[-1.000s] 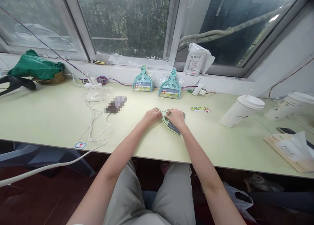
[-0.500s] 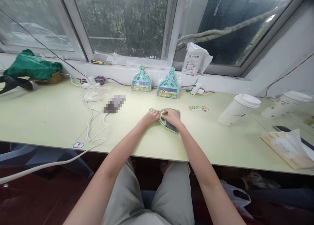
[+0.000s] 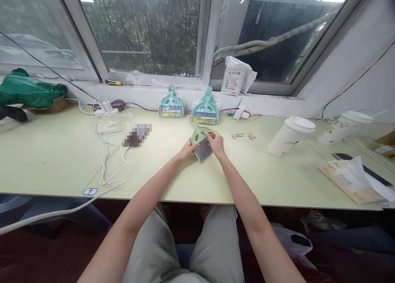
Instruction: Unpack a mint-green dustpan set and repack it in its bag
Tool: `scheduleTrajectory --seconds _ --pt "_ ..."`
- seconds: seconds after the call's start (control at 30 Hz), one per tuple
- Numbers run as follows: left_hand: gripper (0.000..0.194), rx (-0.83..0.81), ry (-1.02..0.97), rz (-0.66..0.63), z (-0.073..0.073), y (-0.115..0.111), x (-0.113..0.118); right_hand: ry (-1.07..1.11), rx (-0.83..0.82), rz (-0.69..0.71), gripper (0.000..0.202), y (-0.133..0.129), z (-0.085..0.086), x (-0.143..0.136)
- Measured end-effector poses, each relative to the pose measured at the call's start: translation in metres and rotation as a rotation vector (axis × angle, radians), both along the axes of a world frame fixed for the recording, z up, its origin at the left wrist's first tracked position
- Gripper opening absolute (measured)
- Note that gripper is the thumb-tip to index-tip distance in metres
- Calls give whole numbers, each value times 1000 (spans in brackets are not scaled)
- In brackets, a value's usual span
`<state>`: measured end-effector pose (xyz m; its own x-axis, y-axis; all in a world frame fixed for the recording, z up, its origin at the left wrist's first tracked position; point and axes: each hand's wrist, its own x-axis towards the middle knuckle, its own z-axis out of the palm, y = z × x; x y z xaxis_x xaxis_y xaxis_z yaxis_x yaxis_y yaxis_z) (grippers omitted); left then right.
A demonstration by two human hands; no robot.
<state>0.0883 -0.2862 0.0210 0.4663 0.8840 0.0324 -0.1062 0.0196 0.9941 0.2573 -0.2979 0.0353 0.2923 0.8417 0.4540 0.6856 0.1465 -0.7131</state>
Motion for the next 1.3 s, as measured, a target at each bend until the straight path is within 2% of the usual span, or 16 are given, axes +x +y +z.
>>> scheduleTrajectory --seconds 0.03,0.1,0.13,0.17,0.27,0.33,0.4,0.47,0.53,0.63,0.73,0.83,1.03,1.1,1.2,1.3 --pt "50 -26 -18 61 0 3 -4 -45 -9 -74 38 1 -3 12" --pt "44 -65 -36 174 0 11 -14 -180 -53 -335 39 3 -11 41" --pt "41 -80 -41 222 1 16 -21 -239 -125 -432 44 4 -16 56" --pt "39 -87 -49 269 2 21 -26 -272 -229 -459 48 4 -20 69" --pt "35 -72 -96 389 4 35 -40 -324 -410 -319 44 6 -28 88" --pt "33 -59 -111 445 3 41 -45 -380 -390 -162 41 7 -27 82" --pt "32 -54 -96 491 2 45 -48 -439 -331 -82 47 7 -24 67" --pt "31 -49 -78 532 1 47 -51 -472 -277 -62 42 6 -23 51" --pt "31 -53 -70 552 -1 48 -52 -489 -237 -24 28 3 -24 42" --pt "32 -63 -79 545 -3 48 -54 -495 -225 50 23 -2 -28 43" --pt "32 -77 -87 538 -5 50 -56 -467 -192 -32 35 -5 -29 49" --pt "31 -97 -85 560 -7 53 -57 -383 -141 -129 35 -4 -27 43" --pt "33 -112 -120 605 -8 59 -64 -346 -317 149 29 6 -36 22" --pt "35 -116 -128 638 -9 61 -68 -349 -306 95 33 6 -37 29" --pt "37 -137 -128 668 -8 63 -72 -368 -208 -81 42 0 -33 41" --pt "40 -139 -120 652 -7 62 -73 -372 -224 -214 34 -6 -27 36"
